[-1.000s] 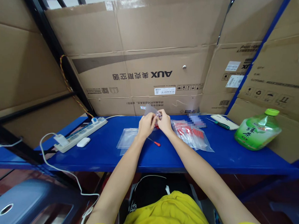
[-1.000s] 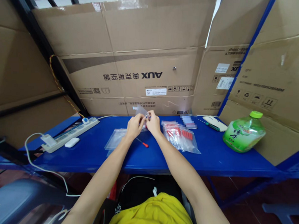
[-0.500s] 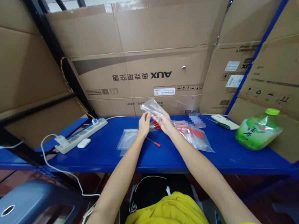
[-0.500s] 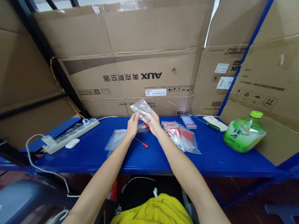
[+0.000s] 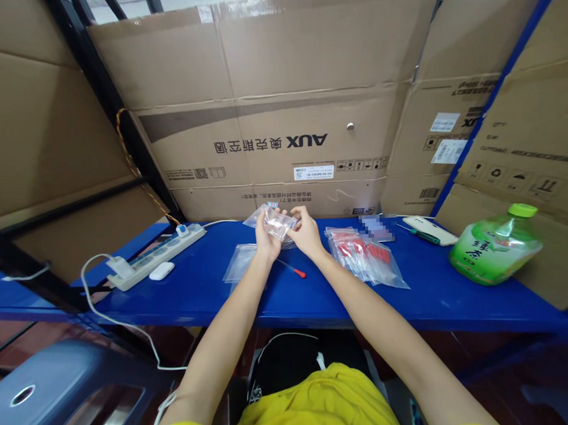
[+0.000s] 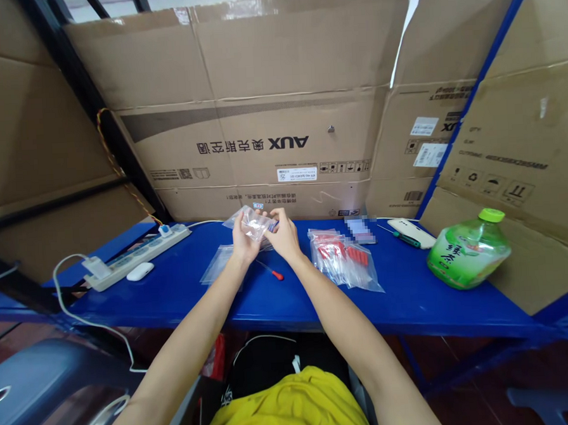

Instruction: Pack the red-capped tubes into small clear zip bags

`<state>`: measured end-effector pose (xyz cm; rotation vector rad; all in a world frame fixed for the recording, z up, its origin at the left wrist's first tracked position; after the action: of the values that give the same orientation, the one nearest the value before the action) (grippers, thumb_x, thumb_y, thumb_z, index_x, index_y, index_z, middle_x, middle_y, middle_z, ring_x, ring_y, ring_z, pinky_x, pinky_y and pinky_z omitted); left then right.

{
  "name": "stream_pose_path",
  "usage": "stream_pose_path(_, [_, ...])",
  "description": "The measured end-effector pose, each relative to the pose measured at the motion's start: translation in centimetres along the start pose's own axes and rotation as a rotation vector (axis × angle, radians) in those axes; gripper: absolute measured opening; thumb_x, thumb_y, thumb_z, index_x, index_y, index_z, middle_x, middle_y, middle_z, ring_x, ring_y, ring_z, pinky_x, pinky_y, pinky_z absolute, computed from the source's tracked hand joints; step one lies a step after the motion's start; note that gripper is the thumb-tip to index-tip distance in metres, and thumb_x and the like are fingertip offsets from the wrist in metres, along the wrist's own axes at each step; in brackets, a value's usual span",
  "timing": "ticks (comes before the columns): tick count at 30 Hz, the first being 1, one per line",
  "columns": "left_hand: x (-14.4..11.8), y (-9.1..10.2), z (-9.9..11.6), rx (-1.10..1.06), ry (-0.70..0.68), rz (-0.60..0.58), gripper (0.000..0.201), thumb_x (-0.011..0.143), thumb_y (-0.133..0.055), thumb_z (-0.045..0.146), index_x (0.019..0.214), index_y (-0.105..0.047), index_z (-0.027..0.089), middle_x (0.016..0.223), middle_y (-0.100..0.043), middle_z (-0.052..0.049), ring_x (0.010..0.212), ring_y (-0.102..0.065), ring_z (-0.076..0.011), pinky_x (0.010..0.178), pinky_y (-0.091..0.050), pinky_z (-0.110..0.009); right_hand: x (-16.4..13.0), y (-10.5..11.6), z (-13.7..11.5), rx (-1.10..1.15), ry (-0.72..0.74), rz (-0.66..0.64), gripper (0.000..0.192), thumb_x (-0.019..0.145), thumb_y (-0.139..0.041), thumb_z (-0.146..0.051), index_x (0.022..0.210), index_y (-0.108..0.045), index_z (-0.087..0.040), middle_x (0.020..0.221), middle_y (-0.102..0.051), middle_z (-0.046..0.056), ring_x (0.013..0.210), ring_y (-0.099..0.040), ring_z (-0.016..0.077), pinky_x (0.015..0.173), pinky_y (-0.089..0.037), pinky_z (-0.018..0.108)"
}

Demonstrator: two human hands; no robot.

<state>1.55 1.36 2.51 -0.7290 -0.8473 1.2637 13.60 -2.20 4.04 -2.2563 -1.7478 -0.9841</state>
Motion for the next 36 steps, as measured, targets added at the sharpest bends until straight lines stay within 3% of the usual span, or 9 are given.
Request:
stream_pose_path(3, [-0.1, 0.4, -0.1, -0.028, 0.026, 0.063, 0.02, 0.094, -0.063, 0.037, 0.102, -0.066, 0.019, 0.095, -0.074, -0.005, 0.095, -0.075, -0.0214, 0.097, -0.058, -0.037, -0.4, 0.7, -1.5, -0.309, 0.163, 0.004, 0.01, 0.091, -0.06, -0.033, 0.096, -0.06, -0.024, 0.097, -0.072, 0.001, 0.079, -0.066, 0.0173, 0.075, -0.046, 0.027])
stream_pose_path(9, [-1.0, -0.5, -0.5, -0.058, 0.108, 0.032, 0.033, 0.094, -0.065, 0.05, 0.11, -0.06, 0.021, 0.124, -0.071, -0.013, 0.116, -0.071, -0.0285, 0.102, -0.057, -0.045, -0.6, 0.8, -1.4, -0.608, 0.125, -0.025, 0.012, 0.099, -0.053, -0.03, 0.106, -0.061, -0.025, 0.093, -0.076, 0.003, 0.079, -0.069, 0.0206, 0.064, -0.034, 0.026])
stream_pose_path(13, [-1.0, -0.6, -0.7, -0.028, 0.112, 0.027, 0.023, 0.093, -0.068, 0.041, 0.104, -0.059, 0.022, 0.128, -0.069, -0.012, 0.119, -0.069, -0.0285, 0.104, -0.056, -0.046, -0.5, 0.9, -1.5, -0.657, 0.088, -0.053, 0.014, 0.1, -0.053, -0.03, 0.112, -0.06, -0.026, 0.093, -0.077, 0.004, 0.08, -0.07, 0.0215, 0.064, -0.034, 0.026])
stream_pose_path(19, [0.1, 1.0, 0.5, -0.082, -0.003, 0.115, 0.011, 0.095, -0.062, 0.032, 0.098, -0.06, 0.022, 0.112, -0.072, -0.007, 0.103, -0.072, -0.0211, 0.103, -0.056, -0.043, 0.3, 1.5, -1.3, -0.52, 0.078, -0.168, 0.028, 0.095, -0.064, -0.045, 0.113, -0.062, -0.024, 0.085, -0.075, 0.001, 0.079, -0.07, 0.0193, 0.064, -0.037, 0.025])
stream_pose_path(21, [0.5, 1.8, 1.2, -0.105, -0.045, 0.175, 0.012, 0.094, -0.062, 0.034, 0.097, -0.059, 0.022, 0.108, -0.072, -0.005, 0.1, -0.072, -0.019, 0.101, -0.057, -0.041, 0.3, 1.4, -0.6, -0.465, 0.039, -0.335, 0.029, 0.089, -0.07, -0.05, 0.095, -0.067, -0.022, 0.079, -0.074, 0.001, 0.072, -0.068, 0.0174, 0.062, -0.038, 0.025])
stream_pose_path(26, [1.0, 3.6, 3.2, -0.105, -0.153, 0.293, 0.013, 0.092, -0.062, 0.036, 0.096, -0.058, 0.024, 0.108, -0.07, -0.003, 0.099, -0.071, -0.0163, 0.096, -0.058, -0.037, -3.1, -0.6, 1.5, -0.282, -0.243, -1.087, 0.038, 0.063, -0.088, -0.054, 0.066, -0.072, -0.02, 0.059, -0.068, 0.001, 0.047, -0.057, 0.0125, 0.048, -0.037, 0.025])
stream_pose_path(28, [1.1, 4.0, 3.6, -0.1, -0.179, 0.307, 0.013, 0.092, -0.061, 0.038, 0.096, -0.058, 0.025, 0.11, -0.069, -0.003, 0.102, -0.07, -0.0171, 0.096, -0.059, -0.037, -4.1, -0.9, 1.8, -0.291, -0.293, -1.212, 0.033, 0.057, -0.091, -0.047, 0.062, -0.073, -0.02, 0.056, -0.068, 0.001, 0.045, -0.056, 0.0122, 0.044, -0.035, 0.024])
stream_pose_path(31, [1.3, 4.4, 4.0, -0.081, -0.189, 0.321, 0.015, 0.092, -0.06, 0.04, 0.095, -0.059, 0.025, 0.111, -0.069, -0.005, 0.109, -0.069, -0.0194, 0.096, -0.059, -0.036, -3.9, -1.3, 1.9, -0.236, -0.284, -1.158, 0.021, 0.057, -0.088, -0.034, 0.06, -0.073, -0.02, 0.055, -0.068, 0.0, 0.046, -0.059, 0.013, 0.043, -0.036, 0.021])
stream_pose_path(36, [1.4, 4.8, 4.9, -0.087, -0.226, 0.337, 0.019, 0.091, -0.061, 0.044, 0.098, -0.058, 0.026, 0.114, -0.068, -0.003, 0.108, -0.07, -0.018, 0.094, -0.058, -0.034, -0.9, 0.0, 1.5, -0.263, -0.018, -0.737, 0.003, 0.069, -0.075, -0.019, 0.069, -0.072, -0.021, 0.063, -0.07, -0.003, 0.055, -0.062, 0.0114, 0.056, -0.041, 0.022])
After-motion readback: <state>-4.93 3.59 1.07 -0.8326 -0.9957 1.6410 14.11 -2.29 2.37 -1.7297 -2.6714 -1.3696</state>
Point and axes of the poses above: each hand's wrist, its own x-axis towards the middle knuckle, its own y-axis out of the back of the hand, z = x × y, the point moved 6 cm from there along x, towards the middle knuckle
